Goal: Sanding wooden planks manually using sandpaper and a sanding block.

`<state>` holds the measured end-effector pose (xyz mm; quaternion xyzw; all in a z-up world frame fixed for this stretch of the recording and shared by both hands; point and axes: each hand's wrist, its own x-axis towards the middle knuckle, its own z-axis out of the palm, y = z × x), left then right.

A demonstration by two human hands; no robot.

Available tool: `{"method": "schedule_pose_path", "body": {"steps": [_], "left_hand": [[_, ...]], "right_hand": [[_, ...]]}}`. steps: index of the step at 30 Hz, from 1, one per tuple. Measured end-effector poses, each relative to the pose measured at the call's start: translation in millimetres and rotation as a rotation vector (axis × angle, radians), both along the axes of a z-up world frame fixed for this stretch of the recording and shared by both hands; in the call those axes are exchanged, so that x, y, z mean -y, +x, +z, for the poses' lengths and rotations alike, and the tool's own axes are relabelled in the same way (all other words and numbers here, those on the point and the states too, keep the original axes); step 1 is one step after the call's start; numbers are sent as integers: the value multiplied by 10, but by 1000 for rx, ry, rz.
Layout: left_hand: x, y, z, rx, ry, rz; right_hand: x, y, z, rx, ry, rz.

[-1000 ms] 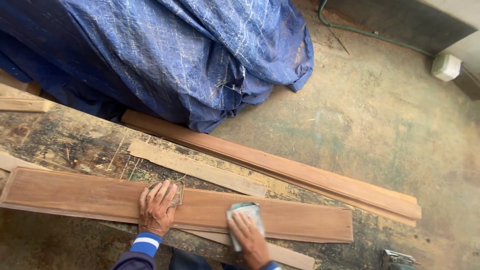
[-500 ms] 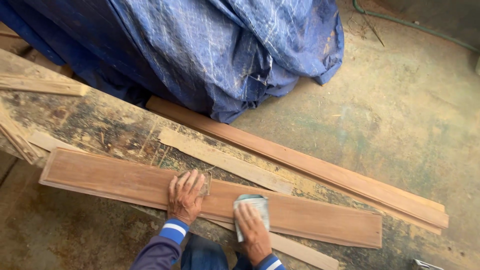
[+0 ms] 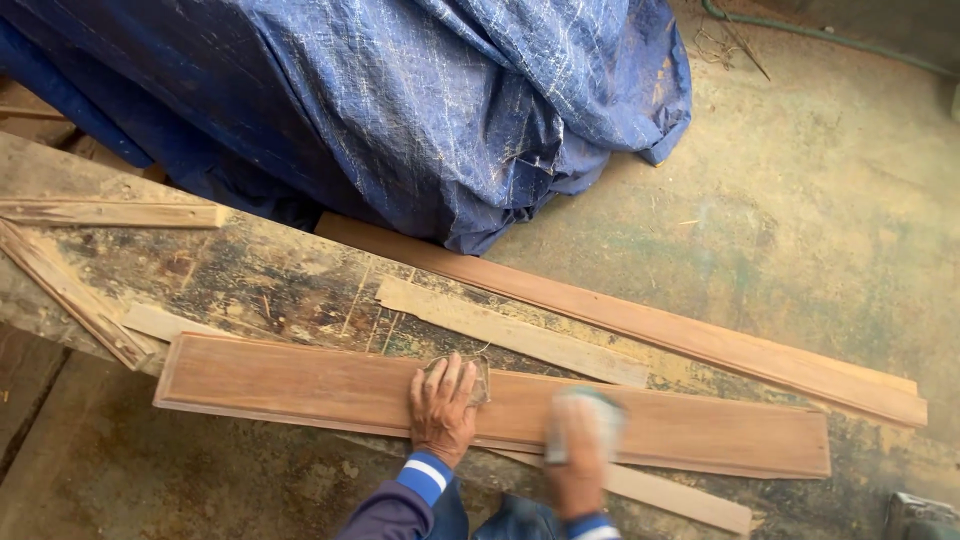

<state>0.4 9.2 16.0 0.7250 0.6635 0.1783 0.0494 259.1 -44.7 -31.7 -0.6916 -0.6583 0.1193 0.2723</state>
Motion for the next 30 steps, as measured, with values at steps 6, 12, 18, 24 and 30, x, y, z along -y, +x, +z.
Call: {"method": "schedule_pose_path", "body": {"steps": [6, 12, 18, 24, 30], "left_hand": [[-83, -530, 59, -25, -9, -186], [-173, -1078, 181, 4, 101, -551], [-165, -1038, 311, 20, 44, -564], [-202, -1037, 272, 38, 55, -564], [-168, -1045, 253, 33, 40, -538]], "right_hand": [[-77, -446, 214, -30, 3, 410], [-94, 839, -297, 291, -111, -306], [-313, -1247, 202, 78, 85, -33], [-315, -399, 177, 52, 141, 119], [-227, 418, -275, 312, -67, -440]]}}
